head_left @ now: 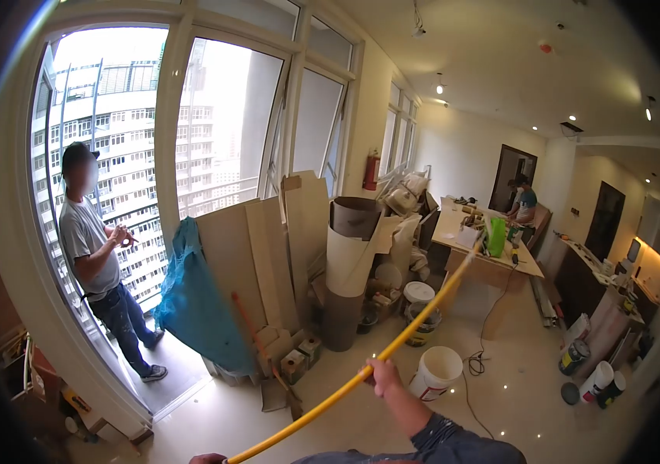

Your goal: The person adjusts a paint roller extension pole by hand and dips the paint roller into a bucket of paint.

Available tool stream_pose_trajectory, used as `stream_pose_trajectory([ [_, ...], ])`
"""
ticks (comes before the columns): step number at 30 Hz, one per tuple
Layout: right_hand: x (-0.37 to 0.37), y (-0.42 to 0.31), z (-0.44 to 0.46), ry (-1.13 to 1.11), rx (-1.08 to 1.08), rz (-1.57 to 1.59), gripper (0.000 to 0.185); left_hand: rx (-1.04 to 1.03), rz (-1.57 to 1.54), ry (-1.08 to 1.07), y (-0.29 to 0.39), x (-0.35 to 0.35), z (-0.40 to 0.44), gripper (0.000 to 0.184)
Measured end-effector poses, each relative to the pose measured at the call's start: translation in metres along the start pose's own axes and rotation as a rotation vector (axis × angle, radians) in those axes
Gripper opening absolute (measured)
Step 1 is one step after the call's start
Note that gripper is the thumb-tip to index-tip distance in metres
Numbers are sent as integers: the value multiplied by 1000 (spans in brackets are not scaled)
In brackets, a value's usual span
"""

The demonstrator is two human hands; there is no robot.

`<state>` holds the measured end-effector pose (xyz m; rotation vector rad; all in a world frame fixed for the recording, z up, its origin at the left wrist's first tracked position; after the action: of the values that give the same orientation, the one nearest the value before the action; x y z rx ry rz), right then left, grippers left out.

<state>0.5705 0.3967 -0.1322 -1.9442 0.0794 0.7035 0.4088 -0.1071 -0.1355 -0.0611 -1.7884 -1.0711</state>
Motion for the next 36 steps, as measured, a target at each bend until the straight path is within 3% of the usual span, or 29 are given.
stream_pose_trajectory([
  [5, -104, -129, -27, -247, 361, -59, 31, -160, -271, 14, 29, -37, 25, 30],
  [8, -163, -190, -40, -381, 424, -130, 30, -169, -290, 26, 81, -21, 31, 27],
  [11, -224, -254, -61, -449, 573, -187, 33, -338, -402, 86, 110, -23, 59, 28],
  [13, -266, -294, -74, -560, 600, -147, 33, -356, -267, 281, 159, 14, 58, 39],
  [15, -300, -328, -98, -595, 707, -151, 30, -350, -291, 246, 171, 16, 83, 46],
  [18, -340, -368, -124, -588, 705, -210, 28, -565, -357, 390, 228, 50, 89, 44],
  [25, -380, -421, -151, -646, 759, -262, 23, -503, -539, 243, 316, 106, 105, 36],
  [28, -385, -436, -153, -657, 796, -309, 24, -595, -524, 353, 339, 114, 120, 37],
  [36, -374, -472, -128, -629, 825, -295, 30, -665, -587, 347, 407, 104, 169, 38],
])
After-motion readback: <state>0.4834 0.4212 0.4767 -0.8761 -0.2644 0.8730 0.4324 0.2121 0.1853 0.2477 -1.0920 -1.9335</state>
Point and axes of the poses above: each hand's wrist, its own z-axis towards the middle knuckle, its own x-axis out of the back of the hand, y = z × x, the point moved 5 cm from there along z, towards the middle knuckle, and after that the axes turned 12 degrees about z, right-handed, at the moved point
